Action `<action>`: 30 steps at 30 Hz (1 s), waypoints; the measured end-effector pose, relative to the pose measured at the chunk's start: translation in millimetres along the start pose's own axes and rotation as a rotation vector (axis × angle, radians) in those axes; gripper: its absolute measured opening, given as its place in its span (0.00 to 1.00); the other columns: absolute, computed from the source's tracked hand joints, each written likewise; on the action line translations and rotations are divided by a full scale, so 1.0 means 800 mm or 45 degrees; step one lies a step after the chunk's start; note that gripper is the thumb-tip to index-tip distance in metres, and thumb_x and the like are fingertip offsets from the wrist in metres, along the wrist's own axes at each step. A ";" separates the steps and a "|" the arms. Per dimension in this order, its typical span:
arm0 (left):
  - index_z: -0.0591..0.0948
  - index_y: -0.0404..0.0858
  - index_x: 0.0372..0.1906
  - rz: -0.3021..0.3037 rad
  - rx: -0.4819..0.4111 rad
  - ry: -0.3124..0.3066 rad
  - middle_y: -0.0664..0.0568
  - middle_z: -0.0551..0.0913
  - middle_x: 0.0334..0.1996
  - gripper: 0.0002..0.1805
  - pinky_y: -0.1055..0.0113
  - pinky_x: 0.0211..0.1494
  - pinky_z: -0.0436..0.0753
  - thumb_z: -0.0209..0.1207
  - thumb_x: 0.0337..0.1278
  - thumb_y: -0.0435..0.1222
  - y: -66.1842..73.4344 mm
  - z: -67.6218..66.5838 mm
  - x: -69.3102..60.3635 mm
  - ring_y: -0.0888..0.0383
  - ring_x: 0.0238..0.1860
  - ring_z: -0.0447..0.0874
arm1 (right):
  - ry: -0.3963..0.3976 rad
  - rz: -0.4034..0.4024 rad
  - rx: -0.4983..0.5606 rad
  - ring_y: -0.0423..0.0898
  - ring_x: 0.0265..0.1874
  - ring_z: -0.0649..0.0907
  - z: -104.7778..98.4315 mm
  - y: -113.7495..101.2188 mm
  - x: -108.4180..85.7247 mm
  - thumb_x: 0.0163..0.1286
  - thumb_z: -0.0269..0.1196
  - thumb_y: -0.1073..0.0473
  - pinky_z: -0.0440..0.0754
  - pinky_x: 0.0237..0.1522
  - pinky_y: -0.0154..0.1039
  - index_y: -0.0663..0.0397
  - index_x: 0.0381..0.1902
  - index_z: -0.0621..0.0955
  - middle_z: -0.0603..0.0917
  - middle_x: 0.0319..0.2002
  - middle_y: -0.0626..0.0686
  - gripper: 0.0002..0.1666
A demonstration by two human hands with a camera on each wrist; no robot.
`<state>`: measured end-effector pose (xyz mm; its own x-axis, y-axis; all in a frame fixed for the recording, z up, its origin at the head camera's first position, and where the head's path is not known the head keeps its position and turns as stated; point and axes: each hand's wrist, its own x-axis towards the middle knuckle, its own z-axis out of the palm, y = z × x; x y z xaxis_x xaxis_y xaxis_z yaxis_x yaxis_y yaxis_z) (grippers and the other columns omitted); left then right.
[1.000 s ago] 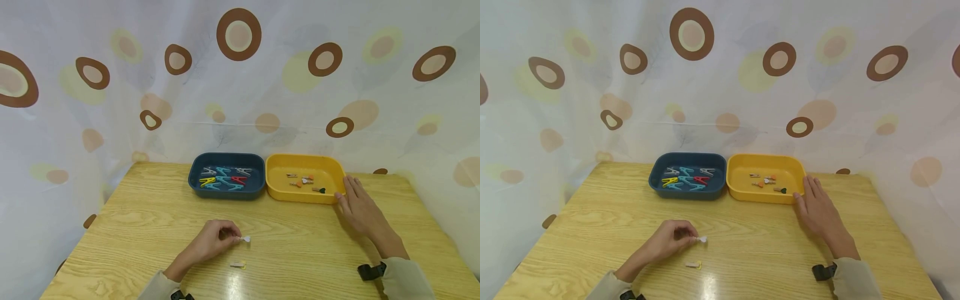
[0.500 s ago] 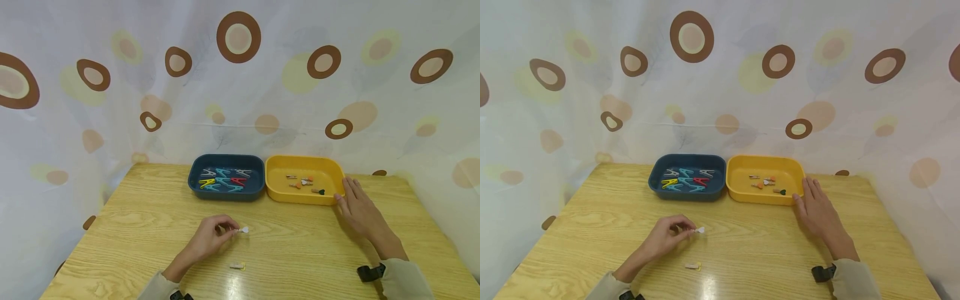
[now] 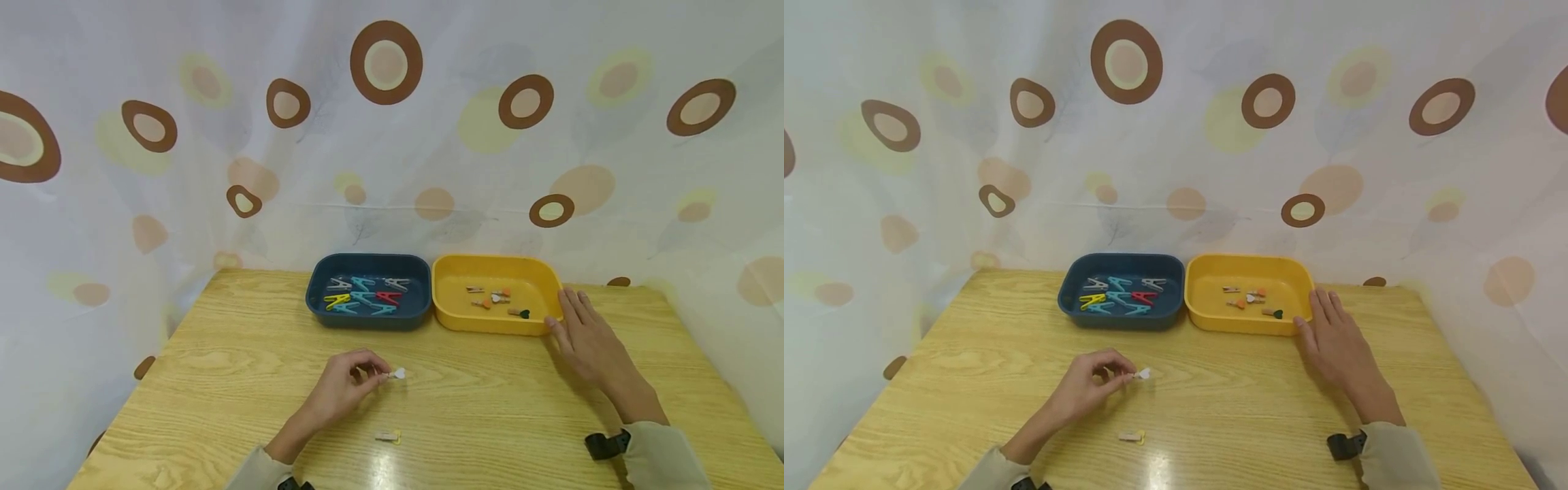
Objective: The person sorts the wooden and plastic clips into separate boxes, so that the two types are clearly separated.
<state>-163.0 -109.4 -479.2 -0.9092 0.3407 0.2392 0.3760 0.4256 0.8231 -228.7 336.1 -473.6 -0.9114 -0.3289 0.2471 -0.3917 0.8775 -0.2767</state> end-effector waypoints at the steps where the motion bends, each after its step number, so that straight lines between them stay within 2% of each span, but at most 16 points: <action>1: 0.89 0.45 0.40 0.002 0.001 0.001 0.61 0.85 0.33 0.03 0.68 0.34 0.81 0.69 0.65 0.34 0.000 0.000 0.000 0.63 0.33 0.80 | 0.001 -0.001 -0.004 0.70 0.78 0.45 0.000 0.000 -0.001 0.87 0.41 0.47 0.42 0.77 0.62 0.75 0.79 0.47 0.48 0.78 0.75 0.41; 6: 0.89 0.46 0.40 -0.013 0.006 0.005 0.63 0.85 0.32 0.04 0.68 0.36 0.81 0.69 0.64 0.34 0.006 0.001 0.004 0.63 0.33 0.80 | 0.006 0.003 -0.021 0.70 0.78 0.46 -0.002 -0.001 -0.002 0.87 0.42 0.47 0.47 0.75 0.67 0.74 0.79 0.48 0.48 0.79 0.74 0.41; 17: 0.88 0.46 0.40 0.031 0.029 0.035 0.63 0.85 0.34 0.04 0.66 0.38 0.81 0.68 0.66 0.33 0.021 0.009 0.023 0.61 0.36 0.82 | -0.004 0.027 -0.031 0.71 0.78 0.48 -0.001 -0.002 0.001 0.87 0.41 0.45 0.52 0.72 0.70 0.74 0.79 0.48 0.48 0.79 0.73 0.42; 24: 0.87 0.48 0.40 0.082 0.051 0.059 0.64 0.85 0.34 0.05 0.65 0.38 0.81 0.68 0.65 0.33 0.035 0.014 0.047 0.63 0.37 0.82 | -0.001 0.028 -0.003 0.72 0.77 0.48 0.000 -0.002 0.001 0.87 0.41 0.46 0.50 0.73 0.69 0.74 0.79 0.48 0.48 0.78 0.74 0.41; 30: 0.87 0.46 0.40 0.149 0.044 0.071 0.61 0.86 0.36 0.03 0.65 0.38 0.81 0.68 0.66 0.34 0.049 0.020 0.074 0.63 0.36 0.81 | 0.002 0.026 0.000 0.73 0.77 0.50 -0.001 -0.004 0.002 0.87 0.41 0.46 0.50 0.73 0.70 0.76 0.79 0.49 0.49 0.78 0.75 0.42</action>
<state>-199.5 -58.9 -441.4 -0.8671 0.3431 0.3612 0.4849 0.4148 0.7700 -228.7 333.5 -471.3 -0.9190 -0.3104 0.2429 -0.3730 0.8841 -0.2816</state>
